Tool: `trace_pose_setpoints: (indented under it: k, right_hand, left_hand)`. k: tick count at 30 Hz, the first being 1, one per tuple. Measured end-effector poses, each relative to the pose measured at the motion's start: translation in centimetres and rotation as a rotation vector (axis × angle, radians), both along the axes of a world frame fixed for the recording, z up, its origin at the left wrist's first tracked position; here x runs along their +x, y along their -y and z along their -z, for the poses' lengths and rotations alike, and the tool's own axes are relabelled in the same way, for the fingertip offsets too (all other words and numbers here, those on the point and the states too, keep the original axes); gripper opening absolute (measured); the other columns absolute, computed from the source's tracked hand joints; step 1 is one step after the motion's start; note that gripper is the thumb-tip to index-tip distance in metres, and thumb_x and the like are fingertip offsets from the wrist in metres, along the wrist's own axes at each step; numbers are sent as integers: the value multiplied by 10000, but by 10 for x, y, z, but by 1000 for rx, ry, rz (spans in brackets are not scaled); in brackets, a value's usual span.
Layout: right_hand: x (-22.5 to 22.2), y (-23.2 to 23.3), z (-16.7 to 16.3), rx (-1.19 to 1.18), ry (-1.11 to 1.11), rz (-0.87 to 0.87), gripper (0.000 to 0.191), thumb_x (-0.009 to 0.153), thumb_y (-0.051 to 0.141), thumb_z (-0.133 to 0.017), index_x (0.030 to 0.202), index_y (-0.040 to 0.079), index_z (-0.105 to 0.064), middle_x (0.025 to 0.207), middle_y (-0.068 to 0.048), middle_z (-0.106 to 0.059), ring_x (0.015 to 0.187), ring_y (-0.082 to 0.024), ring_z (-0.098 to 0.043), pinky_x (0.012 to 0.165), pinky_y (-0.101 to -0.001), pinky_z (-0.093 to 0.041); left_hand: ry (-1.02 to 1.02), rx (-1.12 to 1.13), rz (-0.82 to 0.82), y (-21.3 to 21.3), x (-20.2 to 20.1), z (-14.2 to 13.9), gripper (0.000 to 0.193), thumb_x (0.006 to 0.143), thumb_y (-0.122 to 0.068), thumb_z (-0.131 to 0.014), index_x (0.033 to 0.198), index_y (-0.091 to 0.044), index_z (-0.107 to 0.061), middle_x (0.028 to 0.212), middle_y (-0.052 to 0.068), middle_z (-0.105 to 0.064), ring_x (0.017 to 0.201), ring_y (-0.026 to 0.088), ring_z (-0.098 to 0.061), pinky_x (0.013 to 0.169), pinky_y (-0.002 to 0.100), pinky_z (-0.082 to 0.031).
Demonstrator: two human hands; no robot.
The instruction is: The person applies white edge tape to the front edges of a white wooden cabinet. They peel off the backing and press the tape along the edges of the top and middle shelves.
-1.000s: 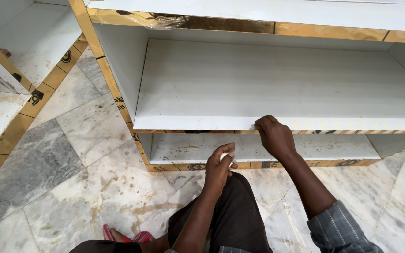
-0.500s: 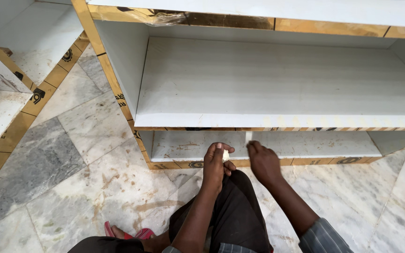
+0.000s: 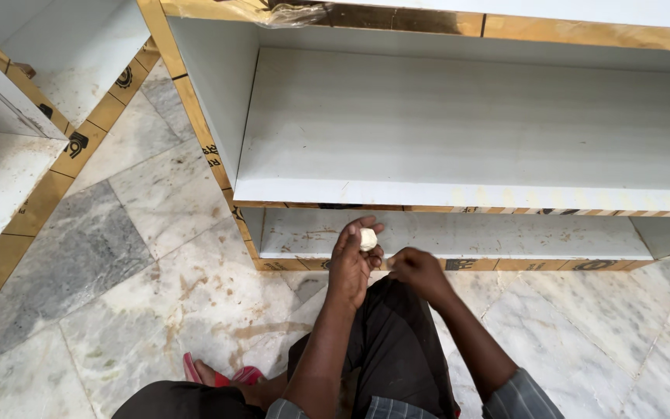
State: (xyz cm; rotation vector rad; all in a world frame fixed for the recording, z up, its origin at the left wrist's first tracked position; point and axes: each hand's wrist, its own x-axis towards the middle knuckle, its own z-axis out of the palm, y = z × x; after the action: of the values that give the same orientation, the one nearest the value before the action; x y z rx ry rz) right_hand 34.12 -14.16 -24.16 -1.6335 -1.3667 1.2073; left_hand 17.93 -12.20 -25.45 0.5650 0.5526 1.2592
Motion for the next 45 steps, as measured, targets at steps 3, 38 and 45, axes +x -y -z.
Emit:
trace_pose_setpoints:
  k: [3,38,45]
  right_hand:
    - [30,9,1,-15,-331,173,235,948,251,-689,991,20,-700,869,-98,-750,853,-232,-756,810,-362,-607]
    - [-7,27,22,71,-854,197,203,985,266,-701,997,69,-654,875,-87,-725,790,-149,-690,716,-295,-560]
    - [-19,23,22,135,-797,287,183,953,218,-748,994,77,-637,871,-80,-722,773,-145,-670,718,-286,-554]
  left_hand:
    - [28,0,-18,-2,-1,2,685,1025,-591,-458,1446,-61,-564,1299,135,-624,930,157,-637,808,309,-556]
    - [123,-94,-19,10,14,-13,483,957,-306,-677,1343,-49,-540,1274,185,-632,1198,324,-685,958,377,-597]
    - [87,-79,27,18,23,-13,478,987,-415,-647,1307,-64,-596,1109,154,-734,969,206,-709,711,280,-552]
